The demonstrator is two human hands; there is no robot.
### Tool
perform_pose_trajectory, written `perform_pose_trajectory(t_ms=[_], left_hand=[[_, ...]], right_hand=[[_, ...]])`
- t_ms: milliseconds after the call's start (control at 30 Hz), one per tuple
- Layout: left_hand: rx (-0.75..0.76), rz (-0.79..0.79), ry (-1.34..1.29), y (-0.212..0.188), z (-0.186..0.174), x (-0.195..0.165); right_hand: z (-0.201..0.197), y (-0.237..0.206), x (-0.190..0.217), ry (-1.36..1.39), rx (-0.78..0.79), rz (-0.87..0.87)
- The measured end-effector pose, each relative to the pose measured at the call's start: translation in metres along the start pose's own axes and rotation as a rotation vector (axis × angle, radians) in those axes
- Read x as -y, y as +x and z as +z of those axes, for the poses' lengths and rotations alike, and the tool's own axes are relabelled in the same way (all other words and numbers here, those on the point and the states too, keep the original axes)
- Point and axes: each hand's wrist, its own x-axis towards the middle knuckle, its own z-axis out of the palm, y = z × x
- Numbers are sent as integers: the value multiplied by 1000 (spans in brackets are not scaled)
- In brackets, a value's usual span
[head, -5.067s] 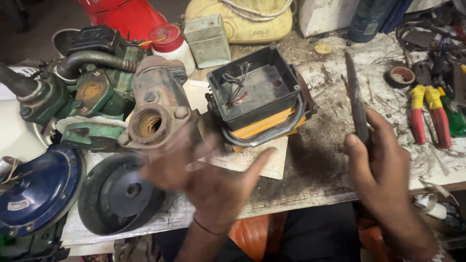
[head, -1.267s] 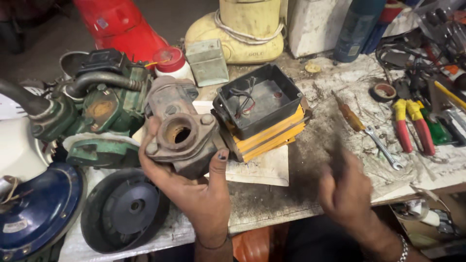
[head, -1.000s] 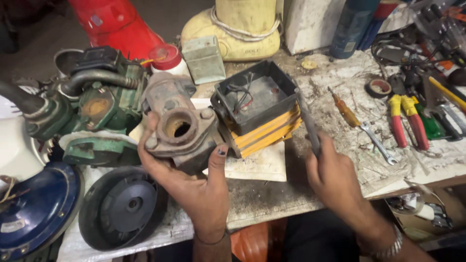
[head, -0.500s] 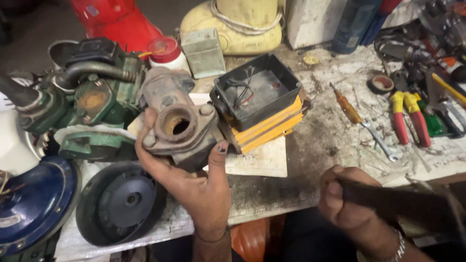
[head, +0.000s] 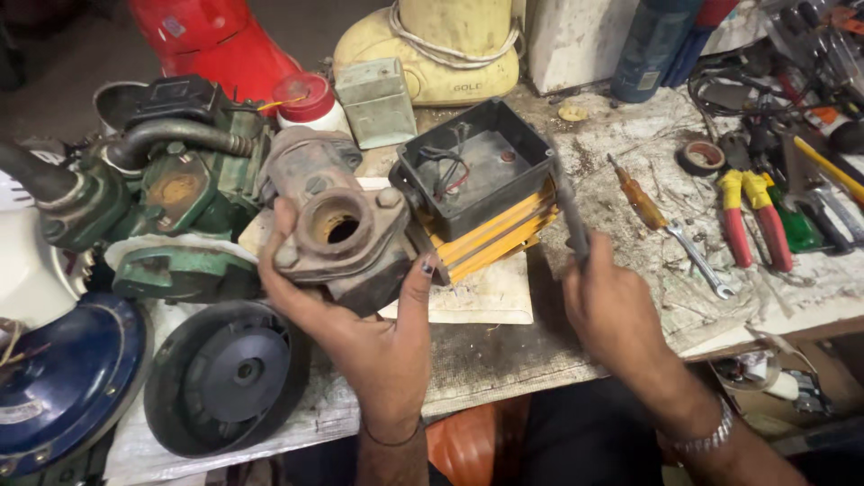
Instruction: The person works on a yellow electric motor at a cluttered workbench. They hold the motor steady while filing or scraping its housing with a flat file, remove the fan cover and set it aside, then handle the rotor and shaft and work on the exposed copper windings with their hands.
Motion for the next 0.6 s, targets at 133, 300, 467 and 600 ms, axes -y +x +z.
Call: perform_pose_trajectory(t_ms=[133,300,467,600], left_hand=[[6,-12,-23,1,-1,-1],[18,15,91,1,-2,-2],[24,7,13,2,-1,-2],[35,-40,-3,0,-2,-6]], right_hand=[[-12,-3,8,200,-313,-251],[-6,1,4,63,-60,1],[-3,-10,1,406,-303,-288],[-1,-8,-4,105,-405,-297]])
